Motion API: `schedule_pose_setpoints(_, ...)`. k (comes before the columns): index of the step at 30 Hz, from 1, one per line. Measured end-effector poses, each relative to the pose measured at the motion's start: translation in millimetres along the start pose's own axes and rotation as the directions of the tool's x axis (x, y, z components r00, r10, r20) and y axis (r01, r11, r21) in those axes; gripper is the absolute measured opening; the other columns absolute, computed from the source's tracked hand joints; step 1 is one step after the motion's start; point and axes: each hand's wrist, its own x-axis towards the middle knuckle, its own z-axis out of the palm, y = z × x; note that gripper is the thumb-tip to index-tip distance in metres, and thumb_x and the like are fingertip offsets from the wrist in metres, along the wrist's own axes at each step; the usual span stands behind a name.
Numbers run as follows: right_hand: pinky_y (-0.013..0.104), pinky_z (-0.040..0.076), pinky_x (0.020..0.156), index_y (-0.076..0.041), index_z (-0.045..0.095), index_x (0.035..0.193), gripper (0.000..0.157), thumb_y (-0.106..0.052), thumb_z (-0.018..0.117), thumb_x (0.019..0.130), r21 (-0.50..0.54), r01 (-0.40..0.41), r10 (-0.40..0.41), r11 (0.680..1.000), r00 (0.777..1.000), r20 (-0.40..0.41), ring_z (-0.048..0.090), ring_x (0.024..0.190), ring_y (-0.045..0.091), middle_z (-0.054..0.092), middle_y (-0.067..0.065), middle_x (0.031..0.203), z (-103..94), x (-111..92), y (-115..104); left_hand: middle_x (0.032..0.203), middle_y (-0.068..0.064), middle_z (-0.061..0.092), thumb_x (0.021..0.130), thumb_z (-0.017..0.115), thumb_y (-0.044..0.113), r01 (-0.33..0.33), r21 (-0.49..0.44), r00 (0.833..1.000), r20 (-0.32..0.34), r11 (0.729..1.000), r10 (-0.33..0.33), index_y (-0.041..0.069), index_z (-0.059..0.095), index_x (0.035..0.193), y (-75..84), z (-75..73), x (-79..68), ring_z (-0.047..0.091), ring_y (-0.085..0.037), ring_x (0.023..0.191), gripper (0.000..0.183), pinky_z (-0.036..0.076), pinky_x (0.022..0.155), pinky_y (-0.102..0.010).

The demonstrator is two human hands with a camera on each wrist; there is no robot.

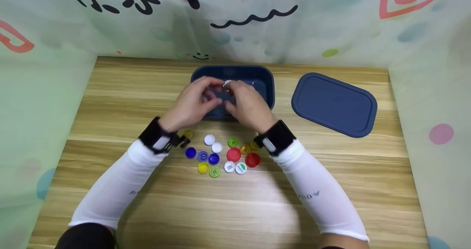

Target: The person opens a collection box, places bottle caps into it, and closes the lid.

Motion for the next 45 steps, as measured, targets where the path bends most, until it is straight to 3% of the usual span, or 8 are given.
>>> schedule_pose_setpoints(6, 0.033, 0.058, 0.072, -0.004, 0.068, 0.116, 0.027, -0.014, 0.075, 0.092, 0.016, 0.087, -0.087, 0.996, 0.996, -0.005, 0.064, 0.083, 0.018, 0.068, 0.007, 0.104, 8.8, -24.8, -15.3, 0.112, -0.006, 0.063, 0.095, 0.073, 0.011, -0.034, 0.063, 0.999, 0.043, 0.997, 0.032, 0.006, 0.062, 0.129, -0.3, -5.8, -39.0, 0.061, -0.013, 0.084, 0.037, 0.053, 0.075, -0.022)
schedule_pose_setpoints(13, 0.028, 0.057, 0.067, -0.002, 0.069, 0.111, 0.022, -0.01, 0.074, 0.091, 0.021, 0.164, -0.165, 0.986, 0.984, 0.061, 0.066, 0.079, 0.021, 0.069, 0.007, 0.094, 34.6, -45.7, -22.9, 0.112, -0.008, 0.065, 0.092, 0.077, 0.017, -0.08, 0.233, 0.993, 0.099, 0.969, 0.058, 0.004, 0.065, 0.122, -16.6, -3.9, -74.4, 0.064, -0.018, 0.098, 0.034, 0.055, 0.086, -0.027)
schedule_pose_setpoints(21, 0.039, 0.057, 0.08, -0.001, 0.068, 0.116, 0.032, -0.018, 0.076, 0.09, -0.129, 0.161, -0.142, 0.978, 0.979, 0.148, 0.065, 0.089, 0.023, 0.069, 0.01, 0.1, 76.2, -48.4, -17.8, 0.113, -0.01, 0.064, 0.088, 0.08, 0.017, -0.079, 0.446, 0.993, 0.113, 0.892, 0.032, 0.002, 0.065, 0.123, -43.5, 16.7, -86.3, 0.064, -0.026, 0.103, 0.041, 0.055, 0.089, -0.038)
schedule_pose_setpoints(25, 0.041, 0.055, 0.086, -0.002, 0.068, 0.113, 0.032, -0.019, 0.076, 0.088, -0.205, 0.183, -0.158, 0.961, 0.978, 0.133, 0.064, 0.092, 0.025, 0.066, 0.007, 0.098, 89.6, -46.9, -14.0, 0.102, -0.01, 0.063, 0.088, 0.08, 0.019, -0.089, 0.533, 0.994, 0.102, 0.842, 0.04, 0.001, 0.069, 0.112, -52.2, 27.9, -87.6, 0.064, -0.028, 0.095, 0.032, 0.056, 0.084, -0.04)
schedule_pose_setpoints(29, 0.043, 0.052, 0.09, -0.004, 0.069, 0.107, 0.029, -0.021, 0.078, 0.086, -0.25, 0.186, -0.159, 0.95, 0.98, 0.123, 0.063, 0.091, 0.026, 0.065, 0.005, 0.095, 96.8, -44.1, -11.7, 0.095, -0.008, 0.061, 0.089, 0.079, 0.02, -0.091, 0.566, 0.995, 0.087, 0.82, 0.05, 0.003, 0.071, 0.099, -57.3, 35.7, -87.9, 0.062, -0.028, 0.09, 0.021, 0.056, 0.079, -0.041)
schedule_pose_setpoints(38, 0.046, 0.052, 0.084, -0.007, 0.07, 0.102, 0.024, -0.022, 0.08, 0.085, -0.25, 0.168, -0.137, 0.954, 0.981, 0.138, 0.064, 0.088, 0.026, 0.066, 0.003, 0.091, 100.5, -39.8, -14.5, 0.095, -0.009, 0.061, 0.089, 0.077, 0.017, -0.084, 0.571, 0.996, 0.066, 0.816, 0.057, 0.003, 0.071, 0.094, -62.1, 39.8, -90.0, 0.062, -0.028, 0.089, 0.015, 0.056, 0.076, -0.041)
schedule_pose_setpoints(42, 0.045, 0.052, 0.086, -0.007, 0.07, 0.103, 0.024, -0.021, 0.079, 0.086, -0.221, 0.163, -0.136, 0.962, 0.982, 0.132, 0.063, 0.09, 0.025, 0.067, 0.004, 0.093, 95.3, -41.2, -18.1, 0.097, -0.008, 0.061, 0.088, 0.079, 0.019, -0.072, 0.542, 0.997, 0.074, 0.837, 0.038, 0.004, 0.071, 0.098, -56.9, 35.1, -90.6, 0.061, -0.026, 0.091, 0.02, 0.056, 0.079, -0.039)
schedule_pose_setpoints(45, 0.042, 0.053, 0.085, -0.006, 0.07, 0.105, 0.024, -0.019, 0.078, 0.086, -0.182, 0.152, -0.132, 0.971, 0.984, 0.117, 0.063, 0.089, 0.024, 0.068, 0.005, 0.094, 86.5, -42.2, -23.4, 0.098, -0.006, 0.06, 0.087, 0.08, 0.015, -0.064, 0.48, 0.997, 0.058, 0.875, 0.041, 0.004, 0.071, 0.102, -49.4, 28.5, -90.1, 0.061, -0.024, 0.092, 0.021, 0.055, 0.082, -0.037)
